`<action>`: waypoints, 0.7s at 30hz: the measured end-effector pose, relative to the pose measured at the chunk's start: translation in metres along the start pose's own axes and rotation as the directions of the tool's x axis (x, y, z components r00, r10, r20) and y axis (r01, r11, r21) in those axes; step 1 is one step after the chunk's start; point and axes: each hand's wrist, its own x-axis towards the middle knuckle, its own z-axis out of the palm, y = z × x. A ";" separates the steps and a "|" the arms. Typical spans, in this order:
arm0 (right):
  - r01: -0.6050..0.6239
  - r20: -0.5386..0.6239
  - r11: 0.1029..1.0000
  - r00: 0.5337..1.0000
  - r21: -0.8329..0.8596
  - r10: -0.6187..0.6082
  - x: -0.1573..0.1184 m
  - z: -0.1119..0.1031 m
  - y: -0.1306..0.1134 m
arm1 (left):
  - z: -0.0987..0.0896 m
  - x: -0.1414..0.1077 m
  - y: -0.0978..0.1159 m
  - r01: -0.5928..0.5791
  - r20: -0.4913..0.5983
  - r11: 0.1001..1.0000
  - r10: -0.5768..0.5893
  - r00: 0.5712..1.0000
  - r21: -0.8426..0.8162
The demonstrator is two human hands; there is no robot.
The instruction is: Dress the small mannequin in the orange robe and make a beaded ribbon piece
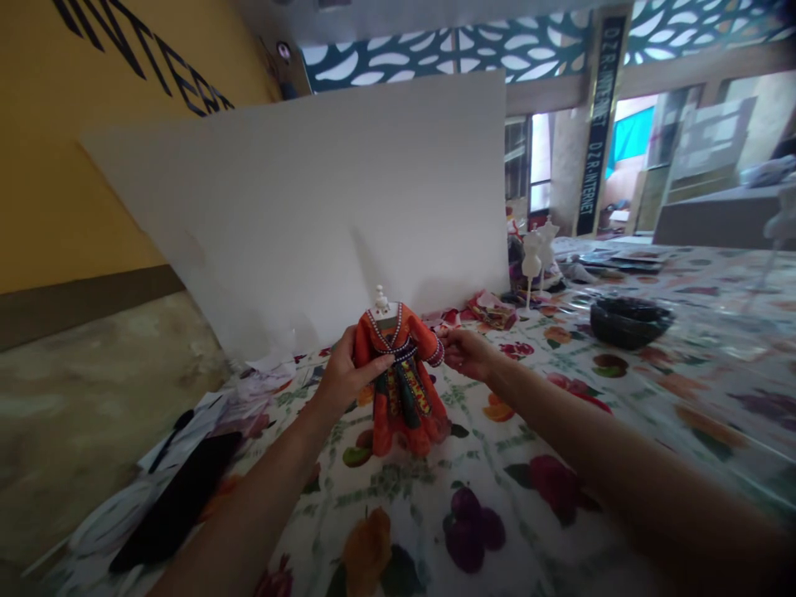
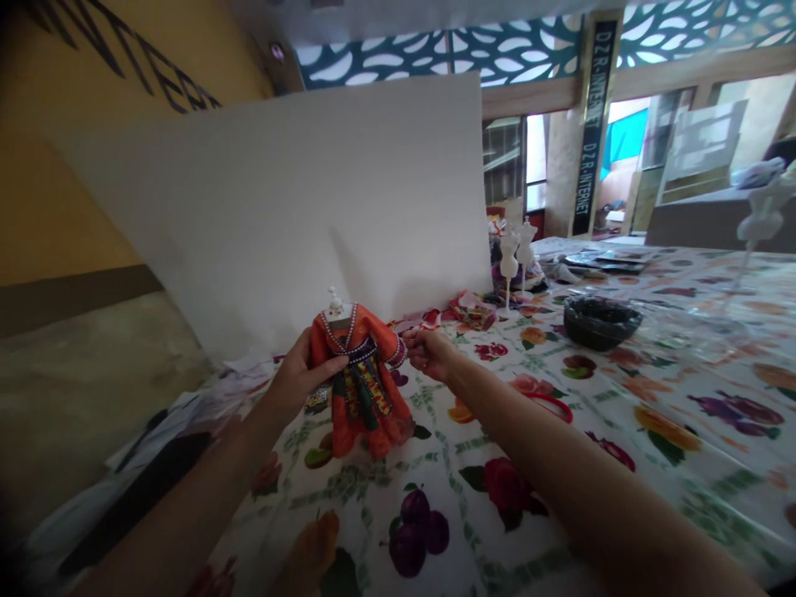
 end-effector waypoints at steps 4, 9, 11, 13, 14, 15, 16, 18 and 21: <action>0.012 -0.085 0.996 0.996 -0.085 -0.019 -0.005 0.006 -0.012 | 0.000 0.002 -0.004 0.004 0.017 1.000 -0.004 1.000 -0.009; 0.121 -0.040 0.965 0.990 -0.233 -0.134 -0.022 0.032 -0.024 | -0.001 0.008 -0.012 -0.003 0.030 1.000 0.004 1.000 -0.028; 0.143 0.019 0.946 0.989 -0.290 -0.143 -0.031 0.047 -0.027 | -0.001 0.010 -0.015 -0.002 0.029 1.000 0.002 1.000 -0.021; 0.201 0.149 0.891 0.977 -0.408 -0.153 -0.039 0.059 -0.029 | 0.001 0.011 -0.015 0.000 0.021 1.000 0.000 1.000 -0.017; 0.236 0.190 0.861 0.968 -0.451 -0.166 -0.041 0.064 -0.029 | 0.001 0.011 -0.014 0.000 0.023 1.000 0.000 1.000 -0.010; 0.269 0.222 0.829 0.958 -0.490 -0.179 -0.042 0.068 -0.029 | 0.002 0.011 -0.012 -0.001 0.029 1.000 0.001 1.000 -0.001; 0.294 0.237 0.800 0.952 -0.522 -0.195 -0.043 0.070 -0.029 | 0.004 0.011 -0.010 -0.001 0.039 1.000 0.001 0.999 0.011; 0.318 0.225 0.758 0.947 -0.570 -0.228 -0.043 0.073 -0.027 | 0.005 0.010 -0.005 0.002 0.069 1.000 -0.004 0.998 0.031; 0.348 0.206 0.674 0.936 -0.652 -0.284 -0.043 0.075 -0.024 | 0.006 0.006 -0.001 0.006 0.085 1.000 -0.008 0.996 0.025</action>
